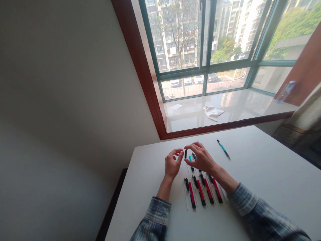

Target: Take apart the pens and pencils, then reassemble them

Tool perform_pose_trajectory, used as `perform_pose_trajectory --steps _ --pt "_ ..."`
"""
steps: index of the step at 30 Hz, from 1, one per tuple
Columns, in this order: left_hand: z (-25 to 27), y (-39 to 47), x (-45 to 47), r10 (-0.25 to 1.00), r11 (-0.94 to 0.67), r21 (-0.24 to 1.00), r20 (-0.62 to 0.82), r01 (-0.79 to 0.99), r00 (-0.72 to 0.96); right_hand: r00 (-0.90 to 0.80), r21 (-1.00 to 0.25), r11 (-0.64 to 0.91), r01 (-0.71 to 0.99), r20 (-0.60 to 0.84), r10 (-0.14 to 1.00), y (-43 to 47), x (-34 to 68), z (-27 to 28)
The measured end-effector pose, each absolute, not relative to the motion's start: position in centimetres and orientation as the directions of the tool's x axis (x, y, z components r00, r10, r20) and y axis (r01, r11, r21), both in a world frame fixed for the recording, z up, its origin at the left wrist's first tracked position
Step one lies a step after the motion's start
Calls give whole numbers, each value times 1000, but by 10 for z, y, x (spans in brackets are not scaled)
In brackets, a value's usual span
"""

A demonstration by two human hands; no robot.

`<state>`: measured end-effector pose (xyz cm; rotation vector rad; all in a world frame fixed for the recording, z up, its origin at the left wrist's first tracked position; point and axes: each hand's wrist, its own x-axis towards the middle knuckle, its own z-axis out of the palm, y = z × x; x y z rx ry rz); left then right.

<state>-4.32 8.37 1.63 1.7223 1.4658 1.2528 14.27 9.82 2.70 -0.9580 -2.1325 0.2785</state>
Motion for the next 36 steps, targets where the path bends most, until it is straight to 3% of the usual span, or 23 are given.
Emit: perform_pose_trajectory --steps 5,8,14,25,29,32,36 --pt "18 84 -41 979 -206 936 194 287 68 -433 -458 734 502 602 671 93 137 33" --pt "17 85 -42 978 -207 941 206 266 31 -419 -457 735 501 615 668 97 140 32" --pt "12 87 -47 952 -193 902 267 386 -149 -390 -428 636 641 533 751 114 154 28" --pt "11 84 -47 926 -238 832 351 501 -142 -533 -270 632 726 359 766 134 129 13" --pt "12 83 -47 927 -234 828 348 509 -139 -474 -393 625 675 418 775 130 135 19" --pt "13 83 -46 930 -235 821 346 521 -126 -312 -599 566 567 480 820 124 152 24" --pt "15 81 -44 938 -244 821 335 516 -89 -123 -828 420 371 405 906 117 174 18"
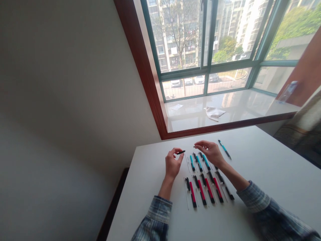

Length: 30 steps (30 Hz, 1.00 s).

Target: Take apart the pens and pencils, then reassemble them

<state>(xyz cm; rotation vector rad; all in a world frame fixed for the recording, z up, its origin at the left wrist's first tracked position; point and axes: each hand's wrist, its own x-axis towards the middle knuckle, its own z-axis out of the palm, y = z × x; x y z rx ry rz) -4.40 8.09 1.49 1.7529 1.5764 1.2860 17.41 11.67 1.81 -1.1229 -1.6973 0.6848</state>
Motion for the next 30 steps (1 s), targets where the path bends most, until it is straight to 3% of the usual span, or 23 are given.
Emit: perform_pose_trajectory --steps 3,6,14,21,30 --pt "16 79 -42 938 -264 814 342 517 -61 -116 -923 334 194 316 942 110 180 8" --pt "18 78 -39 936 -280 807 351 520 -40 -146 -950 288 120 270 952 105 180 1" --pt "19 77 -33 935 -324 792 351 517 47 -139 -948 277 155 256 957 107 180 -6" --pt "19 75 -30 937 -325 795 344 512 61 -192 -967 241 88 221 956 106 179 -8" --pt "20 75 -27 937 -327 796 343 509 64 -231 -907 346 240 293 928 104 179 -5"
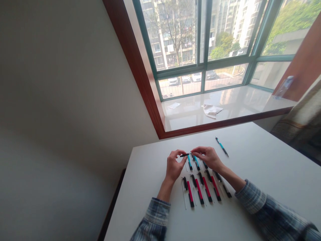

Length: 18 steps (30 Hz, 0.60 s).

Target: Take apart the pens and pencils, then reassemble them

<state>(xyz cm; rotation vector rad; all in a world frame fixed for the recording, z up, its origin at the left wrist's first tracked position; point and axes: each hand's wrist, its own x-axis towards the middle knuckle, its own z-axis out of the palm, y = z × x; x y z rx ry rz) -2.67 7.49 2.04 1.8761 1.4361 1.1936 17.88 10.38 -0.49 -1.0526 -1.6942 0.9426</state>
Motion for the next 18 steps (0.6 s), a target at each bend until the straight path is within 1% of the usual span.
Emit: perform_pose_trajectory --steps 10,18 --pt "19 75 -27 937 -332 794 340 510 81 -267 -901 364 236 300 916 103 178 -3" --pt "20 75 -26 929 -356 786 355 506 102 -282 -869 375 323 290 914 97 178 9"
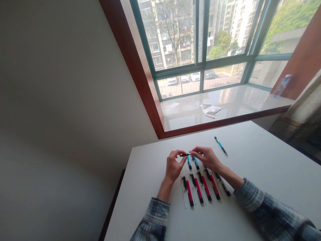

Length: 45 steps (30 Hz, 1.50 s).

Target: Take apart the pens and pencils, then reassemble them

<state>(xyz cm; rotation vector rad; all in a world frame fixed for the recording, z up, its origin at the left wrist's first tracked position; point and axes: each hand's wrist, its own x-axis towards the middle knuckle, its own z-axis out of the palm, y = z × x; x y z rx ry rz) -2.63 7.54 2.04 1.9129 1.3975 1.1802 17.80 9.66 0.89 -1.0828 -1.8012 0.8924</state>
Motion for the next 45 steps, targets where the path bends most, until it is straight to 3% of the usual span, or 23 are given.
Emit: perform_pose_trajectory --steps 12,20,36,45 --pt "17 76 -28 933 -345 800 350 491 86 -253 -843 419 338 348 903 98 178 4" --pt "21 75 -27 930 -358 793 351 493 112 -312 -805 424 415 312 897 92 177 13" --pt "22 75 -27 921 -384 788 363 481 142 -313 -837 395 379 285 906 92 176 11" --pt "23 75 -27 925 -374 795 358 477 128 -374 -797 465 385 327 868 94 180 14"
